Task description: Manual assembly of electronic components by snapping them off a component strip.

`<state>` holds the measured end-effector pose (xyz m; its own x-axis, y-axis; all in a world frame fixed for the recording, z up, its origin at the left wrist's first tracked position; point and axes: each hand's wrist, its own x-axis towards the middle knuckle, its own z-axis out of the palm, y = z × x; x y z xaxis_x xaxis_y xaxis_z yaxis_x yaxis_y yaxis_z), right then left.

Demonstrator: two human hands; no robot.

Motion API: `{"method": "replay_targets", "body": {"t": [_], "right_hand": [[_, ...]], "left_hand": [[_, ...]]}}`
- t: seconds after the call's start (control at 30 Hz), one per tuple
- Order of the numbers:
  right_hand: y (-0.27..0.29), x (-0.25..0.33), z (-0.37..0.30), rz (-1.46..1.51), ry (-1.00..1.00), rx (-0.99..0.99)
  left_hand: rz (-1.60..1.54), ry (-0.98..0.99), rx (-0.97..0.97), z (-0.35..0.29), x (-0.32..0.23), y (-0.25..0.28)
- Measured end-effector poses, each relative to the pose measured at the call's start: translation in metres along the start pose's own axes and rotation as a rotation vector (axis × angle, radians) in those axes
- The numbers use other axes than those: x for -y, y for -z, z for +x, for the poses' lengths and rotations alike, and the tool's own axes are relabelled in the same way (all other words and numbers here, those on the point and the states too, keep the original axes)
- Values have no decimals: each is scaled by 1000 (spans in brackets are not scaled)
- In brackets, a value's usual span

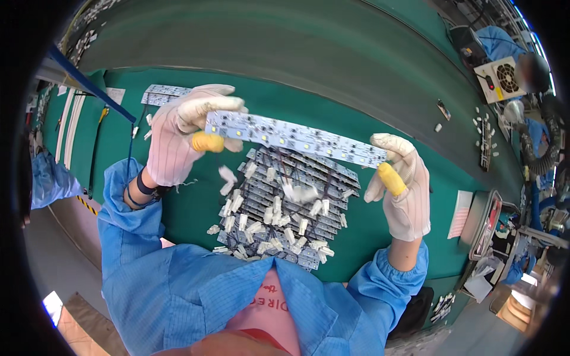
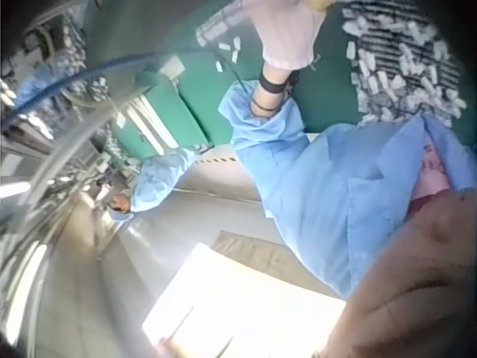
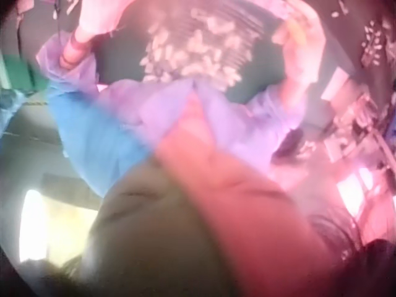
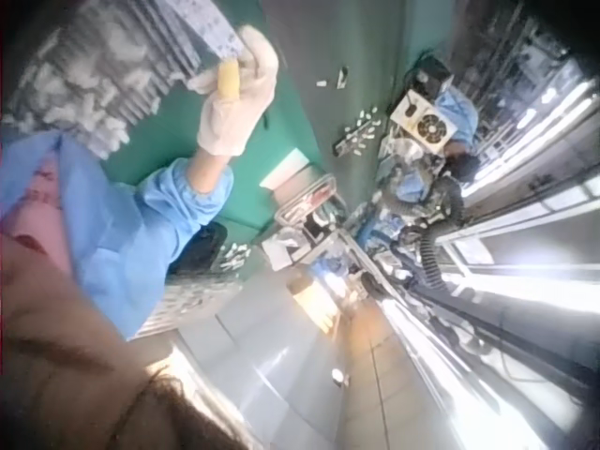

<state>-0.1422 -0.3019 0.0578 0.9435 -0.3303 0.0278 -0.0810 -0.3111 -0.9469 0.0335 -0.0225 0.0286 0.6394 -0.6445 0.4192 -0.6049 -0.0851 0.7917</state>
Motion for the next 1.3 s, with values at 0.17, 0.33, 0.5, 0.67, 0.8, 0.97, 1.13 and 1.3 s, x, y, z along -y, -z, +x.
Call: {"method": "replay_targets", "body": {"t": [0.17,0.33,0.5,0.67,0.8,0.97,1.13,1.3], "right_hand": [[-10,13,-12,124,-61,-25],[-2,13,-4,8,-55,5],[0,7,2,-34,-44,17],[-2,8,-1,4,-79,-27],[-2,8,-6,92,-65,-24],[-2,21,-12,23,-114,-1],[-4,25,-16,338,-112,101],[1,20,-6,211,-6,150]], "left_hand": [[-9,314,152,11,1,9],[-204,281,37,3,8,1],[-14,-35,26,0,7,3],[-120,49,81,1,0,2],[-247,194,20,3,-1,-2],[-116,418,104,11,7,0],[-101,417,115,16,6,-5],[-4,343,19,12,10,-6]]}}
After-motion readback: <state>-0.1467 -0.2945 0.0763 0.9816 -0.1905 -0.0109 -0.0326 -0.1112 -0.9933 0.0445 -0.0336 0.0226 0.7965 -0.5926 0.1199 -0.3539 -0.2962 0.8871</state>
